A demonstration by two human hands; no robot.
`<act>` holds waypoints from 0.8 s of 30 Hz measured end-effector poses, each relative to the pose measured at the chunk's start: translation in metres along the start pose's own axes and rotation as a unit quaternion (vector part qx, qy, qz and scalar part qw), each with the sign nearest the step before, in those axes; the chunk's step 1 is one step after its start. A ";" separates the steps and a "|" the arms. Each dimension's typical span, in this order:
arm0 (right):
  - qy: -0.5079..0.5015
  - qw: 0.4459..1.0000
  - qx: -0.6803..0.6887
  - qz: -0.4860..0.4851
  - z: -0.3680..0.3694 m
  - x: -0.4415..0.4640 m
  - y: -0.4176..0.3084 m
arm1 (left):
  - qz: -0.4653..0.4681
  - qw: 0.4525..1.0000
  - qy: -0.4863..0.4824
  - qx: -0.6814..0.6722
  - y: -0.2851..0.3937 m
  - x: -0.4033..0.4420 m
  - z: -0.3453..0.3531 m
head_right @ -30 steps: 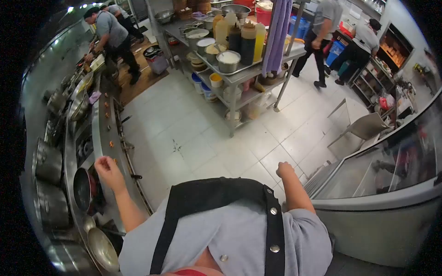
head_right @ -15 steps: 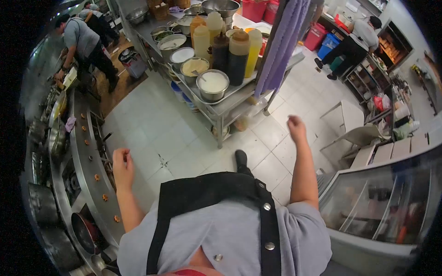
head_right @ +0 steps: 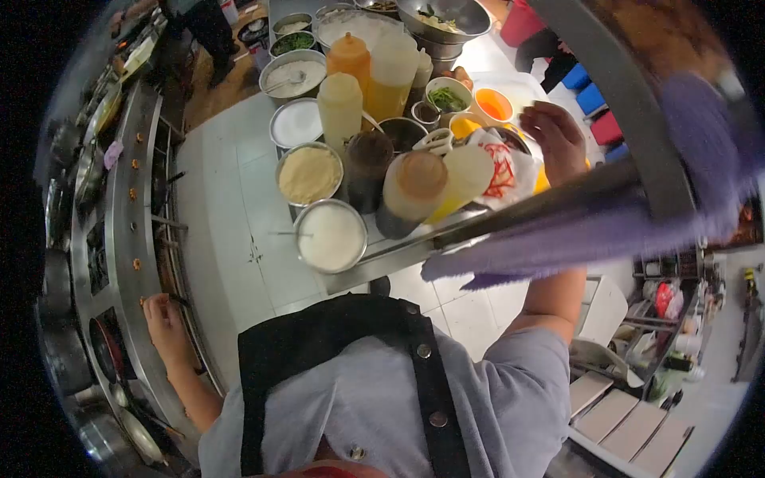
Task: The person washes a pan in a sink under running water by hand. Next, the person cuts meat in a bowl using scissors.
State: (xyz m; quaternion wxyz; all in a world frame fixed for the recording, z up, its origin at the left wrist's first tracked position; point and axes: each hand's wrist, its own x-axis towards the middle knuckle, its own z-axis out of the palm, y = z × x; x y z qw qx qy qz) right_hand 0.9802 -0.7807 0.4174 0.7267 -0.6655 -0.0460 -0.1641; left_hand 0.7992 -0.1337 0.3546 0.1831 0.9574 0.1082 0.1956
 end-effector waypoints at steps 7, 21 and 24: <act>-0.341 0.917 -0.149 0.143 0.063 0.056 0.008 | 0.006 0.998 -0.036 0.043 0.034 0.015 0.021; -0.550 0.548 -0.629 -0.021 0.134 0.058 0.050 | -0.030 0.998 -0.056 0.010 0.074 0.017 0.038; -0.558 0.575 -0.598 0.001 0.130 0.062 0.035 | -0.042 0.998 -0.026 0.039 0.068 0.004 0.025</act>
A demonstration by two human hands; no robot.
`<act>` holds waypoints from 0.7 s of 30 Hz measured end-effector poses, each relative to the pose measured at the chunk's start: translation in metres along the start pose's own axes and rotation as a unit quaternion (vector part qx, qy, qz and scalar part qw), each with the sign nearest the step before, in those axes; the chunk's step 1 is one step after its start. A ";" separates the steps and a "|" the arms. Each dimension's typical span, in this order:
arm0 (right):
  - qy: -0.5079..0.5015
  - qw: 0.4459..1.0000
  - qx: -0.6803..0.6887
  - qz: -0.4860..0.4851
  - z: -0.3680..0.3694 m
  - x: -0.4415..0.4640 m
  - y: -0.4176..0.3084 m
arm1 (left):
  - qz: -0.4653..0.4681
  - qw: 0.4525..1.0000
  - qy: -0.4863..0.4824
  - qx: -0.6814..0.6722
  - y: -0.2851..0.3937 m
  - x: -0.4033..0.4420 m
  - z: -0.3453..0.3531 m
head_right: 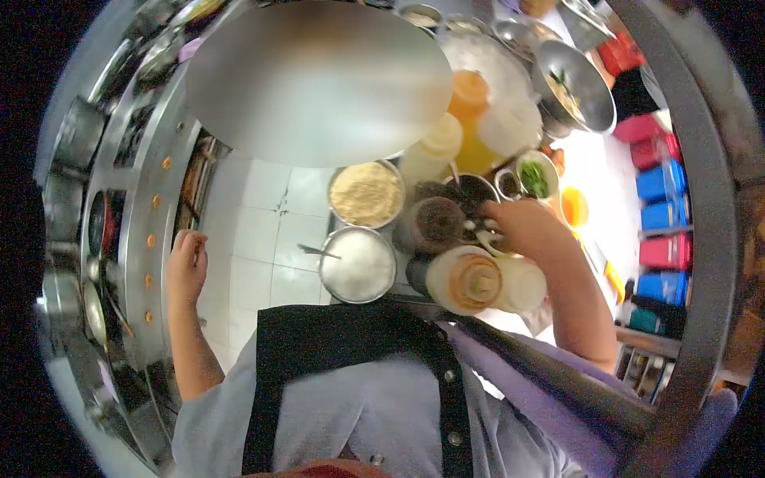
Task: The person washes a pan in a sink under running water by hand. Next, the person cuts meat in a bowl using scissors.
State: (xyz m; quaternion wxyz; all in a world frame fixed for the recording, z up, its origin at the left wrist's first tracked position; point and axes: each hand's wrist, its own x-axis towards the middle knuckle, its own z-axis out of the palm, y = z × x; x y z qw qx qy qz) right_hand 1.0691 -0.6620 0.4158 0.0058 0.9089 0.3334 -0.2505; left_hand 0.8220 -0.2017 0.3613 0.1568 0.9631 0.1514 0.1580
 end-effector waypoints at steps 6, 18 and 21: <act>0.058 0.985 0.136 0.092 -0.050 -0.060 0.012 | 0.003 0.999 0.053 0.012 -0.028 -0.032 -0.025; 0.386 0.784 0.243 0.420 0.239 -0.243 -0.019 | 0.002 0.990 0.121 -0.078 -0.211 -0.158 -0.086; 0.319 0.796 0.315 0.407 0.302 -0.180 -0.130 | -0.051 0.991 0.105 -0.062 -0.269 -0.212 -0.109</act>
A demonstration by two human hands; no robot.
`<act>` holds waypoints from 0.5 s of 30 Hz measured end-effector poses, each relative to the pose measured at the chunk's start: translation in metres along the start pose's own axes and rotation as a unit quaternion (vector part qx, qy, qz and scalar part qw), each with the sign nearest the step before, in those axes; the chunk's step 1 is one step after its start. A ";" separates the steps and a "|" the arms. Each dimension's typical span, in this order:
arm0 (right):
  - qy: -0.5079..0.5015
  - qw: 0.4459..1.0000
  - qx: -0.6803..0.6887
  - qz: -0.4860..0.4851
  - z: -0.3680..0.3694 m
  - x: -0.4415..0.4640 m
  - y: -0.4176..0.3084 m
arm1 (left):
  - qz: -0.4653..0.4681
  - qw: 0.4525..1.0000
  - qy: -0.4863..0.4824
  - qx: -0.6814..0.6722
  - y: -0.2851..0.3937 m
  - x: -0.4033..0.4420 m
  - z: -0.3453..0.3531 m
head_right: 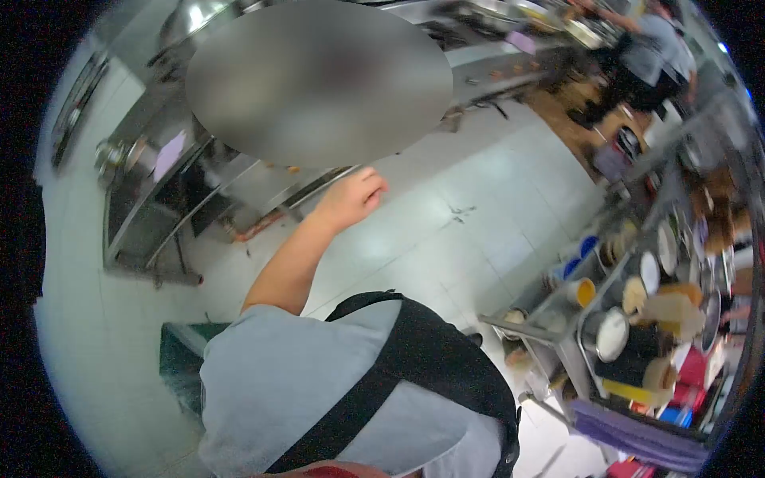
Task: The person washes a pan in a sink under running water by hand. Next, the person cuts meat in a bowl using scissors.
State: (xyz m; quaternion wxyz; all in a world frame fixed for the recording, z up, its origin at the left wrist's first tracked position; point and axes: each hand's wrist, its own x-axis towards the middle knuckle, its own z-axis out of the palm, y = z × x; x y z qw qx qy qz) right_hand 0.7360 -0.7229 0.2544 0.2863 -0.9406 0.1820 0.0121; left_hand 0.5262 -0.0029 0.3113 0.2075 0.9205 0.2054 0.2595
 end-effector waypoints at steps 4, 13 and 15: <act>-0.214 0.976 0.004 -0.041 0.140 -0.075 -0.080 | -0.032 0.999 0.014 0.005 -0.074 -0.059 -0.046; -0.569 0.807 -0.073 -0.139 0.315 -0.180 -0.257 | -0.112 0.992 0.051 0.016 -0.139 -0.139 -0.121; -0.629 0.759 -0.091 -0.141 0.350 -0.205 -0.294 | -0.132 0.988 0.078 0.023 -0.154 -0.158 -0.137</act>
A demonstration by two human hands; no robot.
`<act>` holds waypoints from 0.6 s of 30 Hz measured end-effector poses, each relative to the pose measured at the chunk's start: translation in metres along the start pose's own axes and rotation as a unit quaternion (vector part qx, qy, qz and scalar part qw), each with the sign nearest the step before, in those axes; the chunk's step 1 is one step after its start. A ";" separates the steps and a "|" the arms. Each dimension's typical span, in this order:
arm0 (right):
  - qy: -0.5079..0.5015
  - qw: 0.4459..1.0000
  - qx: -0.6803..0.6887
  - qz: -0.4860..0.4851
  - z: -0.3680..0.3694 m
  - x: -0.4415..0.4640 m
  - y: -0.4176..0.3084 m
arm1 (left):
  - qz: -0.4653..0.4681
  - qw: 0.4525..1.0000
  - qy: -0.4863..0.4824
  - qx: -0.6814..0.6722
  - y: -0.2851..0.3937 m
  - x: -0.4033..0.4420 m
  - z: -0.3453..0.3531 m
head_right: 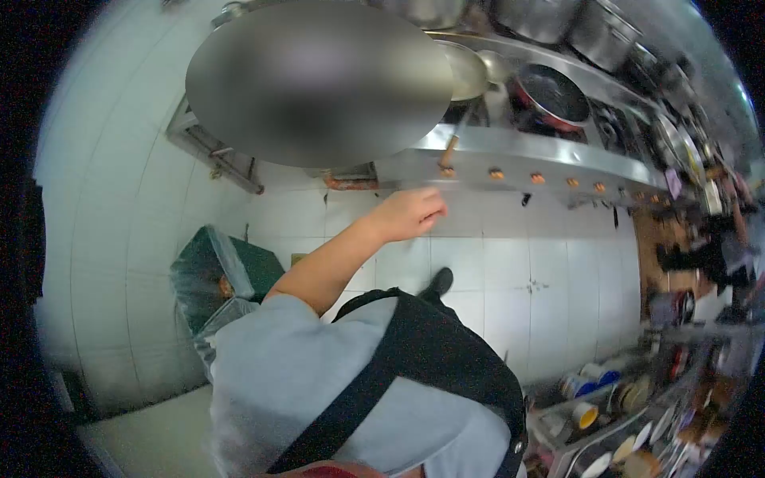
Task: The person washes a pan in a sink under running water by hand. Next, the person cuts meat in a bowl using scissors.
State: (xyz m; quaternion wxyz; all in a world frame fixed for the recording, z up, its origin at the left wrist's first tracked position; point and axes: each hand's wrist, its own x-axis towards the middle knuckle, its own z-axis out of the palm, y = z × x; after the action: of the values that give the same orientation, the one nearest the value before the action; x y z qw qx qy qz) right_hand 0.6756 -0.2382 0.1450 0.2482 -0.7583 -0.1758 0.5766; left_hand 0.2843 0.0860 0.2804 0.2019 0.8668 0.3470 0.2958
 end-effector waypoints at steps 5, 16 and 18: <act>-0.222 0.974 -0.046 0.000 0.049 0.088 -0.125 | -0.098 0.989 0.085 0.073 -0.050 -0.048 -0.067; -0.624 0.734 -0.202 -0.172 0.357 0.066 -0.500 | -0.476 0.759 0.325 0.302 -0.050 -0.225 -0.223; -0.644 0.717 -0.158 -0.216 0.415 0.045 -0.521 | -0.511 0.741 0.326 0.288 -0.053 -0.246 -0.225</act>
State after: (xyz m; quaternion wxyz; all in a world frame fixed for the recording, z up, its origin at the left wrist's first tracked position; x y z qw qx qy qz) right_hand 0.2988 0.2833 0.3239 0.0692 -0.1732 -0.5404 0.8205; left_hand -0.0318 -0.0228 0.3272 -0.0620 0.4269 0.8513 0.2987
